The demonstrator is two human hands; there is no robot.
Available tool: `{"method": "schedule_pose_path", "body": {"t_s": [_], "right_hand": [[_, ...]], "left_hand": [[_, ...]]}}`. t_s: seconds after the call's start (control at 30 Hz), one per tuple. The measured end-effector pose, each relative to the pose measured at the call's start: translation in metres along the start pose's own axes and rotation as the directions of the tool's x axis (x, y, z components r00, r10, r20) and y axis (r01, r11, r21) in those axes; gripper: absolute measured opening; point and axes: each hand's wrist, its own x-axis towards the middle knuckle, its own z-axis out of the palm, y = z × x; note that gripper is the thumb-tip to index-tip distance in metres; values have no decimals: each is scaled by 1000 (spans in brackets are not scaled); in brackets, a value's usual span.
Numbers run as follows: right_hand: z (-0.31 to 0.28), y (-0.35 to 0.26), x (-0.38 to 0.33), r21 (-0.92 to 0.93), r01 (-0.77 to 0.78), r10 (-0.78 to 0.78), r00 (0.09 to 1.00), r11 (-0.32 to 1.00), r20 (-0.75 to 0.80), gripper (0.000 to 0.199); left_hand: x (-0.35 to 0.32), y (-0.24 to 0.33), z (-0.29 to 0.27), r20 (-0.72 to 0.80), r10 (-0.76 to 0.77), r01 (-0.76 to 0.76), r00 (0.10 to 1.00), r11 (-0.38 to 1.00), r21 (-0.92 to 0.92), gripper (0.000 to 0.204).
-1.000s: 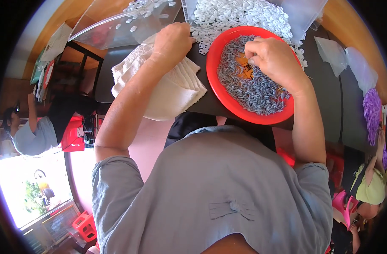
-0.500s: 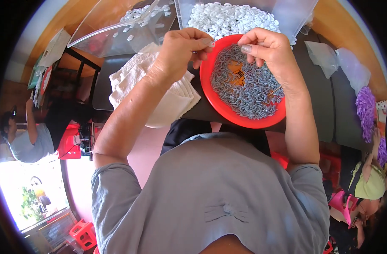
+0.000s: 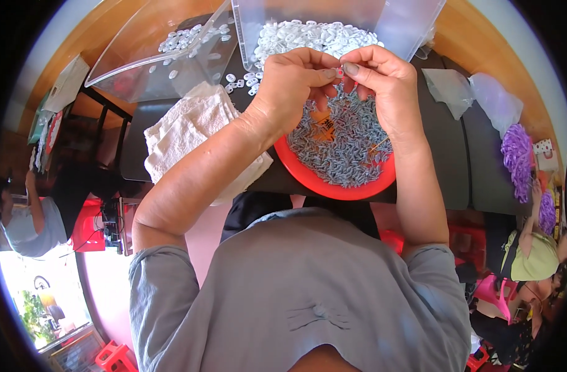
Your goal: The recorder is manual assembling small metal hooks onto white plastic rings for curtains.
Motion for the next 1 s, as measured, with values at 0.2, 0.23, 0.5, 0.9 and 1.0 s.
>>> {"method": "schedule_pose_path", "body": {"t_s": [0.2,0.23,0.5,0.9,1.0], "right_hand": [[4,-2,-3,-76,12,-20,994,997,-105,8],[5,0,-4,-102,30,-43,991,994,-123,8],[14,9,-5,-155,59,-86,982,986,-170,9],[12,8,-3,27,19,-15,990,999,-140,12],[11,9,-3,25,43,-40,991,999,-132,12]], "left_hand": [[1,-1,11,2,194,-192,981,969,155,17],[2,-2,11,0,191,-189,982,970,154,17],[4,-15,4,-51,-72,65,996,988,-137,11],[3,-12,-8,-48,6,-12,999,992,-125,11],[3,-12,-8,-13,0,-1,1000,997,-73,11]]}}
